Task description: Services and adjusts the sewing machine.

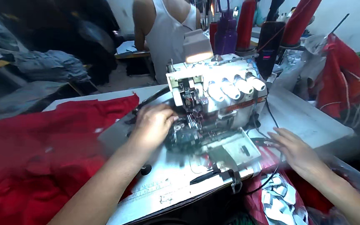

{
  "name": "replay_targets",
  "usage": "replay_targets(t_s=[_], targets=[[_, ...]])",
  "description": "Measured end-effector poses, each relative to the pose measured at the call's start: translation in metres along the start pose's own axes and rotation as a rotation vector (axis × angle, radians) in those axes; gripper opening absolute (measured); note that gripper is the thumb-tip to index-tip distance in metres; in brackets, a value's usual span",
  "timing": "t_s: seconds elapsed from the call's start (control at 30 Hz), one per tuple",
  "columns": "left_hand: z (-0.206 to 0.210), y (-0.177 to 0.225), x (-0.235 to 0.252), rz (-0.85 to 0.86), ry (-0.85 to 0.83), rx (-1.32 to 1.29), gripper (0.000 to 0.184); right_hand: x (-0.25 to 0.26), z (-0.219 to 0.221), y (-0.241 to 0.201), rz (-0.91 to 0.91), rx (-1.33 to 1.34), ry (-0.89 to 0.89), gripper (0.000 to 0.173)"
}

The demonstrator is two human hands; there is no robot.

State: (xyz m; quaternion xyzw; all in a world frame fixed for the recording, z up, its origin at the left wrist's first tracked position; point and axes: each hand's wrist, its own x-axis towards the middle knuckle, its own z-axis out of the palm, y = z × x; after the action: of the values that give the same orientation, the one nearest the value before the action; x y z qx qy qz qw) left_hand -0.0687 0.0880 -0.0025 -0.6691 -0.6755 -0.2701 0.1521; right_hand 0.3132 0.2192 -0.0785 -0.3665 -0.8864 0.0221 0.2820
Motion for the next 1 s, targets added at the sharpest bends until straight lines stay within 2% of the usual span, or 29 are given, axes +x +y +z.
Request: replay_targets(t_s=[0.1, 0.13, 0.17, 0.23, 0.33, 0.37, 0.47, 0.6, 0.67, 0.73, 0.83, 0.93, 1.0], targets=[[-0.022, 0.023, -0.015, -0.077, 0.083, 0.003, 0.024, 0.001, -0.037, -0.03, 0.107, 0.136, 0.115, 0.029], [-0.029, 0.032, -0.026, -0.076, 0.105, -0.012, 0.026, 0.0, -0.045, -0.046, 0.151, 0.266, 0.119, 0.032], [-0.033, 0.044, -0.038, -0.061, 0.127, -0.069, 0.026, -0.003, -0.049, -0.064, 0.173, 0.51, 0.092, 0.031], [-0.033, 0.074, -0.064, -0.032, 0.038, -0.345, 0.031, -0.008, -0.042, -0.101, 0.101, 1.018, -0.007, 0.029], [-0.024, 0.123, -0.091, -0.008, -0.185, -0.704, 0.044, -0.001, -0.012, -0.155, -0.096, 1.388, -0.049, 0.04], [-0.021, 0.133, -0.096, -0.023, -0.186, -0.755, 0.044, 0.001, -0.004, -0.171, -0.114, 1.448, -0.039, 0.041], [-0.019, 0.141, -0.103, -0.09, -0.012, -0.731, 0.023, 0.006, 0.005, -0.202, -0.077, 1.527, -0.001, 0.035], [-0.025, 0.126, -0.106, -0.043, 0.038, -0.659, 0.018, 0.004, 0.002, -0.203, -0.074, 1.422, -0.123, 0.044], [-0.035, 0.113, -0.105, -0.095, -0.014, -0.557, 0.028, 0.006, 0.004, -0.183, -0.077, 1.24, -0.121, 0.055], [-0.045, 0.09, -0.102, -0.143, -0.038, -0.353, 0.036, 0.01, 0.003, -0.149, -0.033, 1.038, -0.029, 0.056], [-0.05, 0.052, -0.093, -0.133, 0.031, 0.006, 0.037, 0.013, -0.004, -0.088, 0.04, 0.709, 0.19, 0.042], [-0.052, 0.035, -0.074, -0.125, 0.007, 0.167, 0.024, 0.008, 0.0, -0.04, 0.121, 0.46, 0.383, 0.037], [-0.048, 0.032, -0.061, -0.114, -0.002, 0.239, 0.02, 0.004, 0.006, -0.017, 0.182, 0.356, 0.45, 0.04]])
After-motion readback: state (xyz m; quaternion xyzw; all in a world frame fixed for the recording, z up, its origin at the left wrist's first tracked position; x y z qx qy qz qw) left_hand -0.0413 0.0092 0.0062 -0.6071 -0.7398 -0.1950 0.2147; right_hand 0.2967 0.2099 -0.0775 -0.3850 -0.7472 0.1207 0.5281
